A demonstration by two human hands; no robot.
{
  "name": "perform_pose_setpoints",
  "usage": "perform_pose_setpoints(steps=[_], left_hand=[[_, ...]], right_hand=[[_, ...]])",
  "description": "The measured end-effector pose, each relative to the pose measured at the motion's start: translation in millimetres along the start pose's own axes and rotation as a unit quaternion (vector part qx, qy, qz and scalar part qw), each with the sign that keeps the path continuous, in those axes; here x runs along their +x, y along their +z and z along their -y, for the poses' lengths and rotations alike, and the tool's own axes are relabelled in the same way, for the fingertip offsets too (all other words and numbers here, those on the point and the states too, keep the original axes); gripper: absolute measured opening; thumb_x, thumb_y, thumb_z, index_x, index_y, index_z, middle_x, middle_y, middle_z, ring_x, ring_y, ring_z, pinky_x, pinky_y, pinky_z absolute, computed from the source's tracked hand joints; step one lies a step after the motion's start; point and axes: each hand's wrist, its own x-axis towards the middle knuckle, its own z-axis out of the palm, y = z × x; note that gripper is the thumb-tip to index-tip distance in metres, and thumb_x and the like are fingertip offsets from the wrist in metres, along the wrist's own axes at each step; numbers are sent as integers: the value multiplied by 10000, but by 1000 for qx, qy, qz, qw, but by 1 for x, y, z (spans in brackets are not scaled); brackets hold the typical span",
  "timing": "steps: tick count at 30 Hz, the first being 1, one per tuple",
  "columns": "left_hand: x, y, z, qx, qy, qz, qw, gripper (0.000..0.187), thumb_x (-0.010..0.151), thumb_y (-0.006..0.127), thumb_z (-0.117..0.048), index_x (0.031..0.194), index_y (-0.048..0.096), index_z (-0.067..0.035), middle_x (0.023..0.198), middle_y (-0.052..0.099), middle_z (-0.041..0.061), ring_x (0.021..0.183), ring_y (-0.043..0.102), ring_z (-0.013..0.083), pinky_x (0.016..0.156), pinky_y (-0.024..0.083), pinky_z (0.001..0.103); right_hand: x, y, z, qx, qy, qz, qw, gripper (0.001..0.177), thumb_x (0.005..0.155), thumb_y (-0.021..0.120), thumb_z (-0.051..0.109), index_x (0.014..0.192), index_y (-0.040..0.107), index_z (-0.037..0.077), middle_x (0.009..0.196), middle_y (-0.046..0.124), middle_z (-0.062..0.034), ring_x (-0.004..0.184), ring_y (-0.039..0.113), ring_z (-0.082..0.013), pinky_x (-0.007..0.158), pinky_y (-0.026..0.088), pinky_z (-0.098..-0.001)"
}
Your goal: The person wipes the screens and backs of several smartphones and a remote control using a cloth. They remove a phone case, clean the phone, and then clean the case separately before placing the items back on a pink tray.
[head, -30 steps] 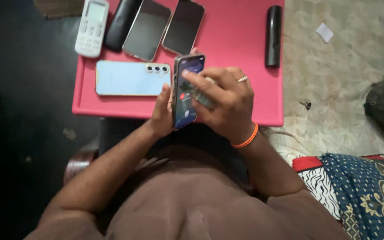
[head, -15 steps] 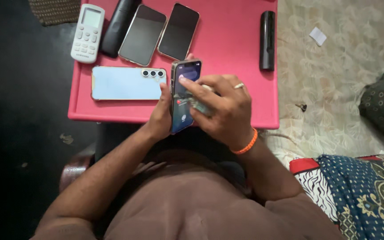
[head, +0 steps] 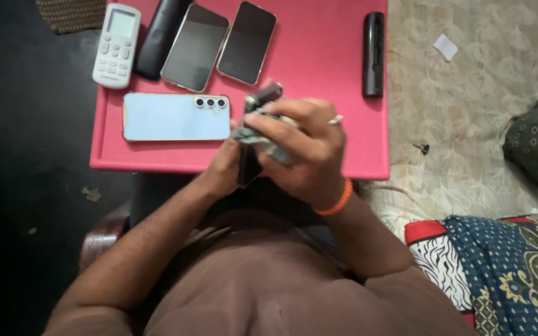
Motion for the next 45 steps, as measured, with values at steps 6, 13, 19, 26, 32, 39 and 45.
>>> perform_pose_setpoints(steps=[6,13,19,26,32,39,45], left_hand=[[4,22,-26,-200,17,13,979,706,1141,257,-578,1664,149,-116,1618,332,141,1461,394,243,1252,352,412],[20,44,-59,-77,89,-16,993,764,1069,256,-666,1685,-6,-297,1706,275,209,1501,442,336,1267,379,521],[13,45,-51,200,19,-25,979,958,1027,141,-790,1703,100,-112,1685,343,192,1517,399,291,1250,349,447],[9,48,-58,153,109,16,982,994,1006,223,-786,1691,49,-88,1683,251,159,1574,324,267,1306,322,408],[9,44,-49,167,-42,-5,985,1006,982,216,-768,1697,191,-61,1483,455,259,1265,533,320,1052,446,439],[11,41,-58,224,79,43,970,938,1068,166,-732,1664,173,-7,1743,177,129,1622,247,247,1327,255,403],[4,43,-44,266,59,22,962,875,1067,336,-664,1604,243,21,1567,425,181,1487,389,255,1239,327,413]], right_hand=[[8,35,-29,-67,106,-48,991,273,917,739,170,1189,741,151,1181,660,-52,1025,623,-256,916,517,-392],[-31,28,11,0,33,49,998,256,816,791,223,1045,711,142,1104,678,-39,1001,649,-287,905,515,-427],[9,12,-12,-46,59,-48,996,238,892,789,178,1117,714,163,1131,667,-13,1057,645,-246,949,508,-383],[-7,19,22,-28,3,-60,998,187,892,749,140,1065,708,199,1136,641,-37,1082,612,-271,951,485,-415],[-7,8,-11,-68,86,-64,992,143,925,742,130,1058,689,122,1123,661,-66,1042,620,-290,925,484,-427],[-12,-2,29,-10,46,-2,999,168,878,761,157,1033,700,132,1082,672,-59,1021,637,-289,909,510,-416],[10,-13,17,-45,25,-34,998,228,836,791,199,1039,717,128,1054,682,-53,959,638,-285,872,503,-416]])
